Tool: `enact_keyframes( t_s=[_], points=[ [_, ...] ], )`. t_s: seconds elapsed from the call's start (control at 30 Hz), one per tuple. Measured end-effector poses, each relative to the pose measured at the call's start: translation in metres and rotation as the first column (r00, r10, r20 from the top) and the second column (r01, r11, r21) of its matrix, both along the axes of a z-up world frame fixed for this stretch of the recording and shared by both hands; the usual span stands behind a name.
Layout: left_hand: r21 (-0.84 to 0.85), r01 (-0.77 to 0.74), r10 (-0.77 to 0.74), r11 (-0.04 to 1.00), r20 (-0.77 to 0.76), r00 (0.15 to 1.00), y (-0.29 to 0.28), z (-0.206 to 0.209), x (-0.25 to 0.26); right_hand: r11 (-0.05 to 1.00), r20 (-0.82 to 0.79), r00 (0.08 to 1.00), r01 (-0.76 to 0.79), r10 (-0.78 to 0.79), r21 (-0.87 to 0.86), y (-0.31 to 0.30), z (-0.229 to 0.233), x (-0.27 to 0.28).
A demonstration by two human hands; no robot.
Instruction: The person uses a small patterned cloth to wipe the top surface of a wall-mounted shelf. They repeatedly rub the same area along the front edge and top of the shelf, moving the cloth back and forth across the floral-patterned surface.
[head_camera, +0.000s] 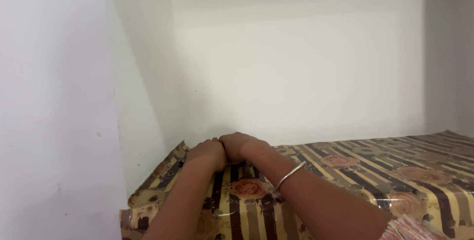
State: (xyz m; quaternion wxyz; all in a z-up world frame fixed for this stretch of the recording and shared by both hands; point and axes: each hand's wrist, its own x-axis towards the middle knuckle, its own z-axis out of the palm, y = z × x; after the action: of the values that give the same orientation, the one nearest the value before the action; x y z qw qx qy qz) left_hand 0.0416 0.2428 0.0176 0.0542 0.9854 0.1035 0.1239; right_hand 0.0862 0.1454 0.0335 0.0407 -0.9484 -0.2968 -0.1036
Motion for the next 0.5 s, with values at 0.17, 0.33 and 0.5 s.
enact_keyframes(
  t_s=[0.17, 0.33, 0.5],
  points=[
    [-0.026, -0.009, 0.009, 1.000, 0.026, 1.000, 0.001, -0.001, 0.002, 0.998, 0.041, 0.999, 0.027, -0.025, -0.052, 0.003, 0.005, -0.008],
    [-0.039, -0.001, 0.004, 0.999, 0.086, 0.996, -0.004, 0.008, -0.006, 0.999, 0.126, 0.992, 0.015, -0.021, 0.046, 0.001, 0.008, 0.001],
    [-0.039, 0.034, -0.021, 0.999, 0.293, 0.956, -0.007, 0.018, -0.025, 0.969, 0.217, 0.976, -0.083, 0.031, 0.231, -0.010, 0.022, -0.020]
  ],
)
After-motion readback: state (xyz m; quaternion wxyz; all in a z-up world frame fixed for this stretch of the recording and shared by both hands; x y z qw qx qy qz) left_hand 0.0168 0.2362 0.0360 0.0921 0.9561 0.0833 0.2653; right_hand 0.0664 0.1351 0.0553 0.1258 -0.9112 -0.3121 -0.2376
